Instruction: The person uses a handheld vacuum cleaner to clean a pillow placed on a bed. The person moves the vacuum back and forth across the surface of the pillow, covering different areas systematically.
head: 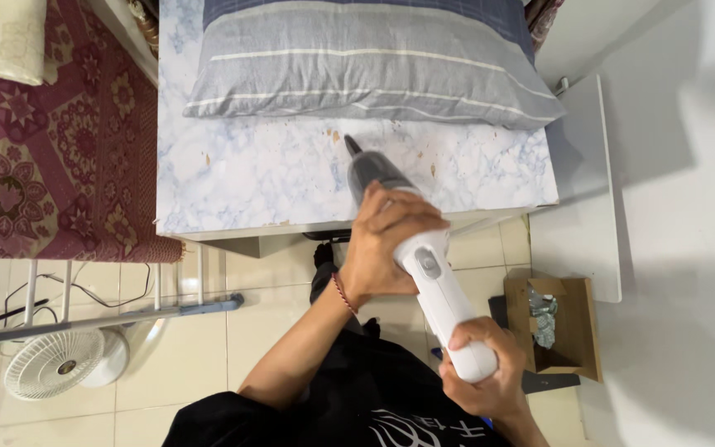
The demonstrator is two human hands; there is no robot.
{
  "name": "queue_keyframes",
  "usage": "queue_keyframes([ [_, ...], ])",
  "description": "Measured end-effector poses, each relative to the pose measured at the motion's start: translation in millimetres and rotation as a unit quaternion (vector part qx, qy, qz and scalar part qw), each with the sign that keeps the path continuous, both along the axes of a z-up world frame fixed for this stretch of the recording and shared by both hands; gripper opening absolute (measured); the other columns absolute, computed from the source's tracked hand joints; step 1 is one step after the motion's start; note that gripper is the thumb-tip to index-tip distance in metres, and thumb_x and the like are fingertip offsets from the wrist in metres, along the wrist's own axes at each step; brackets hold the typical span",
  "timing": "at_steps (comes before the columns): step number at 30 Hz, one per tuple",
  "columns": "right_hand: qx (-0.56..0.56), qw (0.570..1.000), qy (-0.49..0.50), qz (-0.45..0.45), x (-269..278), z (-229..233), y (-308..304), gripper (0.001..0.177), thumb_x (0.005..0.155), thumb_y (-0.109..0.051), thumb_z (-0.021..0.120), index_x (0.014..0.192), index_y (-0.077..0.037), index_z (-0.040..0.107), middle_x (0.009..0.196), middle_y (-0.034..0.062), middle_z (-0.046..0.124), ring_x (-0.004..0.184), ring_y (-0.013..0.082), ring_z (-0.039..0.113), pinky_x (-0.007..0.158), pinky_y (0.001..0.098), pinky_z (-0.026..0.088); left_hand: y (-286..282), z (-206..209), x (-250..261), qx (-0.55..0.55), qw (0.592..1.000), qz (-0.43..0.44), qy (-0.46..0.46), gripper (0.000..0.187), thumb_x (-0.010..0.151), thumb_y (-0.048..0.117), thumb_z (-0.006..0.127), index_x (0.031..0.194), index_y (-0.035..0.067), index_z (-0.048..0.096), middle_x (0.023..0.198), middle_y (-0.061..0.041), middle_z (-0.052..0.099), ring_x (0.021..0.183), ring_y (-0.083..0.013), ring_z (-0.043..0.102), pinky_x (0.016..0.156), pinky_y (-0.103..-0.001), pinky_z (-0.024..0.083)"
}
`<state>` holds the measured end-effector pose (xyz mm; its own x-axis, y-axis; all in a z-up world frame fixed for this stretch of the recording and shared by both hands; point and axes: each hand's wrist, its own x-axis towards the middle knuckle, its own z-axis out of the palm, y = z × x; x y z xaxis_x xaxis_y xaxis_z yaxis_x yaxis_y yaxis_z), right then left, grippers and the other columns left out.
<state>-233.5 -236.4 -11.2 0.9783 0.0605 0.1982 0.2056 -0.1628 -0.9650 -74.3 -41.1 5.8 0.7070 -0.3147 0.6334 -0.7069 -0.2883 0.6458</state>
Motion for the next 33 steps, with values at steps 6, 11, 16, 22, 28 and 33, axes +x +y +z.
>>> queue_keyframes([
  [6, -0.061, 0.981, -0.182, 0.016, -11.7, 36.2, -1.9, 0.032, 0.066, -0.002, 0.076, 0.089, -0.015, 0.058, 0.091, 0.0154, 0.069, 0.063, 0.0139, 0.068, 0.057, 0.0264, 0.052, -9.9, 24.9, -15.4, -0.034, 0.994, 0.000, -0.104, 0.041, 0.072, 0.037, 0.092, 0.107, 0.021, 0.079, 0.113, 0.005, 0.073, 0.112, -0.0184, 0.065, 0.123, -0.058, 0.032],
  [11, -0.095, 0.961, -0.258, 0.011, 37.6, 33.6, -10.9, 0.030, 0.066, -0.002, 0.074, 0.087, -0.016, 0.057, 0.080, 0.0089, 0.068, 0.064, 0.0104, 0.069, 0.055, 0.0263, 0.054, -18.0, 43.8, 35.4, -0.044, 0.986, -0.009, -0.162, 0.036, 0.074, 0.036, 0.090, 0.105, 0.021, 0.080, 0.113, 0.006, 0.073, 0.114, -0.0176, 0.065, 0.125, -0.061, 0.025],
  [16, -0.094, 0.966, -0.238, 0.048, 108.4, 3.2, -18.2, 0.028, 0.069, -0.002, 0.071, 0.090, -0.015, 0.059, 0.071, -0.0036, 0.068, 0.061, 0.0071, 0.067, 0.062, 0.0287, 0.056, -14.3, 29.2, 100.7, -0.031, 0.991, -0.006, -0.131, 0.035, 0.075, 0.036, 0.089, 0.103, 0.020, 0.077, 0.115, 0.004, 0.073, 0.124, -0.0201, 0.064, 0.127, -0.059, 0.027],
  [22, -0.114, 0.980, -0.158, 0.049, 196.6, -26.7, 1.5, 0.030, 0.067, -0.005, 0.076, 0.092, -0.013, 0.061, 0.076, 0.0021, 0.066, 0.062, 0.0135, 0.066, 0.058, 0.0284, 0.052, -0.3, 5.1, 189.7, 0.023, 0.994, -0.007, -0.108, 0.041, 0.069, 0.040, 0.086, 0.101, 0.019, 0.072, 0.122, 0.001, 0.072, 0.131, -0.0238, 0.061, 0.122, -0.061, 0.028],
  [28, -0.076, 0.997, 0.012, 0.002, 281.1, -58.8, 25.7, 0.040, 0.074, -0.003, 0.077, 0.109, -0.012, 0.059, 0.072, 0.0027, 0.067, 0.062, 0.0153, 0.063, 0.059, 0.0308, 0.053, 11.1, -23.0, 280.8, 0.048, 0.995, -0.029, -0.086, 0.048, 0.065, 0.038, 0.087, 0.105, 0.018, 0.072, 0.120, 0.001, 0.072, 0.127, -0.0211, 0.063, 0.119, -0.059, 0.034],
  [33, 0.014, 0.991, -0.134, 0.020, 330.6, -66.4, 46.8, 0.075, 0.082, 0.000, 0.077, 0.144, -0.012, 0.036, 0.084, 0.0039, 0.071, 0.090, 0.0187, 0.072, 0.085, 0.0345, 0.057, 12.2, -39.4, 341.2, 0.056, 0.993, -0.061, -0.081, 0.057, 0.056, 0.038, 0.087, 0.107, 0.016, 0.074, 0.119, -0.003, 0.072, 0.125, -0.0237, 0.064, 0.116, -0.059, 0.032],
])
